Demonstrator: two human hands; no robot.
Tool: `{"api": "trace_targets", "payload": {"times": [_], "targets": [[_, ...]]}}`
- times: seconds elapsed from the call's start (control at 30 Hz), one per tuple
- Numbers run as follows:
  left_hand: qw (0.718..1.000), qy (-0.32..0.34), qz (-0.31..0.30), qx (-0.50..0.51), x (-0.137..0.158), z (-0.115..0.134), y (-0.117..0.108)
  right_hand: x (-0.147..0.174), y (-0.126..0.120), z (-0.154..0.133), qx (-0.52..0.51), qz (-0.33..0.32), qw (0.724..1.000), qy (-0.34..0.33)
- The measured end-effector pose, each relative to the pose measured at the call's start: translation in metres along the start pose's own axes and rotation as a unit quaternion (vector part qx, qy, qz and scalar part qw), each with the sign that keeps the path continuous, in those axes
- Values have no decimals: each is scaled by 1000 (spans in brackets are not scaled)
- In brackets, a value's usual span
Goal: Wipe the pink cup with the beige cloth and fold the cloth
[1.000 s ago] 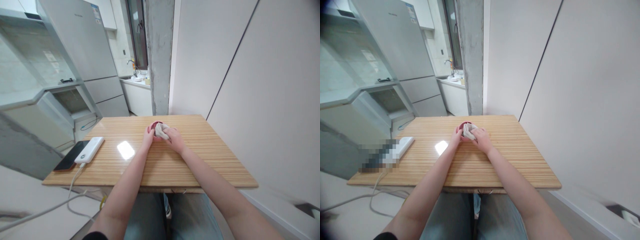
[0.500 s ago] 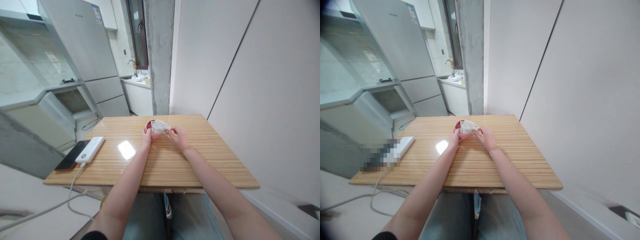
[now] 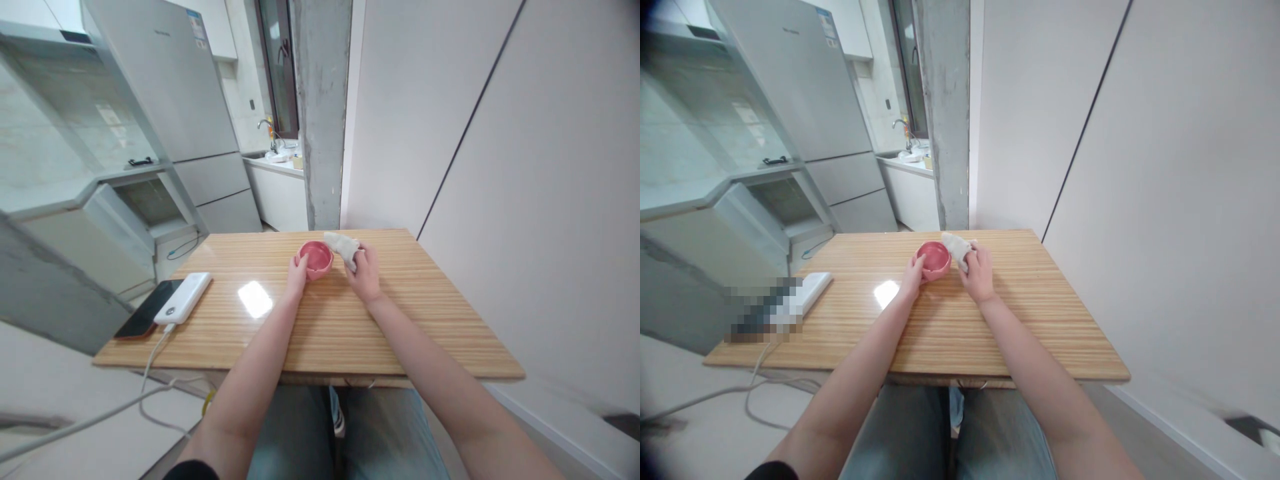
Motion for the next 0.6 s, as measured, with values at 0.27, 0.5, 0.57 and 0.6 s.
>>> {"api": "trace_targets", "payload": {"times": [0.27,0.5,0.57,0.6], "targets": [[996,-55,-14,74,8,13,5,3,20,-18,-40,-212,971,-101],[988,-6,10,157,6,15,7,12,28,-21,-48,-197,975,-92],[986,-37,-22,161,9,11,12,13,30,-20,-49,-169,984,-41],[985,-48,-39,163,11,9,15,14,30,-20,-53,-159,986,-22]]}}
Point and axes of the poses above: each hand's wrist, its own x-axis away from the middle knuckle, its own y-axis out of the palm, z = x × y, the point moved 1 cm from there along -x, towards the middle knuckle, and after that the axes turned 8 degrees about y, right-handed, at the moved point
